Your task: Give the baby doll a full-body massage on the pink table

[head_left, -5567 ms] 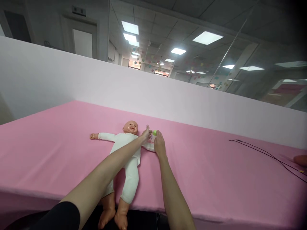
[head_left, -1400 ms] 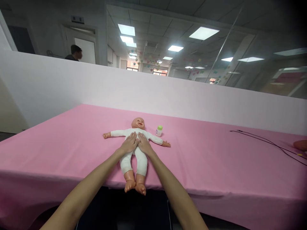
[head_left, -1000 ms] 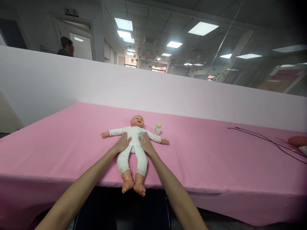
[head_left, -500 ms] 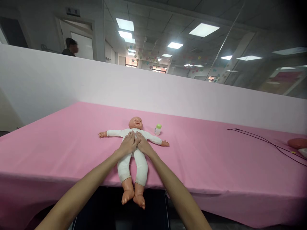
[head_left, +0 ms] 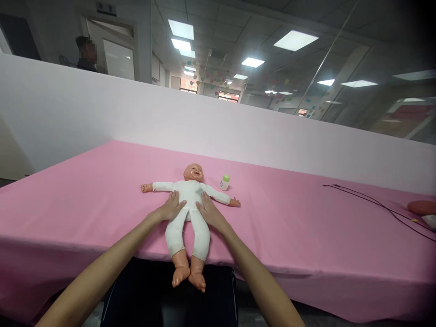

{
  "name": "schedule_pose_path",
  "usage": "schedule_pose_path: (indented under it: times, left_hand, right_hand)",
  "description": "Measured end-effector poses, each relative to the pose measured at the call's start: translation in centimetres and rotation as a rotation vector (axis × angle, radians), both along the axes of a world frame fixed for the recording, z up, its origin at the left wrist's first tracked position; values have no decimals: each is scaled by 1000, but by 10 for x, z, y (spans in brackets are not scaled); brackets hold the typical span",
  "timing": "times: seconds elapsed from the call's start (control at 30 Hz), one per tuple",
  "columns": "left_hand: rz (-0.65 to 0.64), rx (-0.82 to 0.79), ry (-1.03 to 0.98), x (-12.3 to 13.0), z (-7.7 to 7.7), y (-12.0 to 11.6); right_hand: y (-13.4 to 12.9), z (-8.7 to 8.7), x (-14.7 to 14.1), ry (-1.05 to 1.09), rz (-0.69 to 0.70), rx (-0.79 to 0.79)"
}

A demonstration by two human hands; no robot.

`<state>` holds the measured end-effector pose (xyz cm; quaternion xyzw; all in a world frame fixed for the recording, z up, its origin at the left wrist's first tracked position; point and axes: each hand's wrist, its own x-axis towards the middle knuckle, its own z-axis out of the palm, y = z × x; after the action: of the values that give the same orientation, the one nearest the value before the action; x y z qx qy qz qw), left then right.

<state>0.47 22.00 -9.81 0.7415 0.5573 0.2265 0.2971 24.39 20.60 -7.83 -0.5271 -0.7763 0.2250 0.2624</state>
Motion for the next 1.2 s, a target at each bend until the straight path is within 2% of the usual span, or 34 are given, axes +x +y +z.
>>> schedule_pose_path:
  times: [0.13, 0.2, 0.27, 0.37, 0.5, 0.6, 0.67, 0.8, 0.87, 0.93, 1.0, 1.03, 1.13, 1.2]
  left_hand:
    - [-125, 123, 29, 24, 11, -17]
    - [-137, 174, 29, 42, 16, -14]
    - [-91, 178, 37, 57, 21, -3]
    - [20, 202, 76, 67, 24, 22]
    - [112, 197, 80, 59, 21, 46]
    - [100, 157, 48, 46, 16, 48]
    - [118, 121, 11, 33, 14, 40]
    - [110, 114, -107, 0, 19, -1]
    - [57, 135, -197, -13, 21, -35]
    - [147, 197, -277, -19, 18, -76]
    - [314, 307, -408, -16, 7, -121]
    - [356, 309, -474, -12, 0, -142]
    - [375, 392, -530, 7, -24, -199]
    - [281, 543, -483, 21, -40, -222]
  right_hand:
    - [-7, 4, -9, -15, 120, 15]
    - [2, 5, -16, -11, 185, 68]
    - [17, 7, -20, 8, 206, 104]
    - [43, 8, -23, 12, 119, 99]
    - [67, 1, -20, -2, -71, 51]
    - [68, -8, -12, -2, -158, 37]
    - [62, -12, -3, -26, -198, 59]
    - [43, -8, 25, -60, -207, 140]
    - [35, -2, 45, -25, -208, 180]
    - [29, 5, 67, -8, -288, 220]
    - [26, 10, 89, -60, -461, 251]
    - [25, 11, 100, -111, -565, 239]
    - [24, 12, 122, -258, -797, 41]
    - [25, 9, 129, -239, -819, -70]
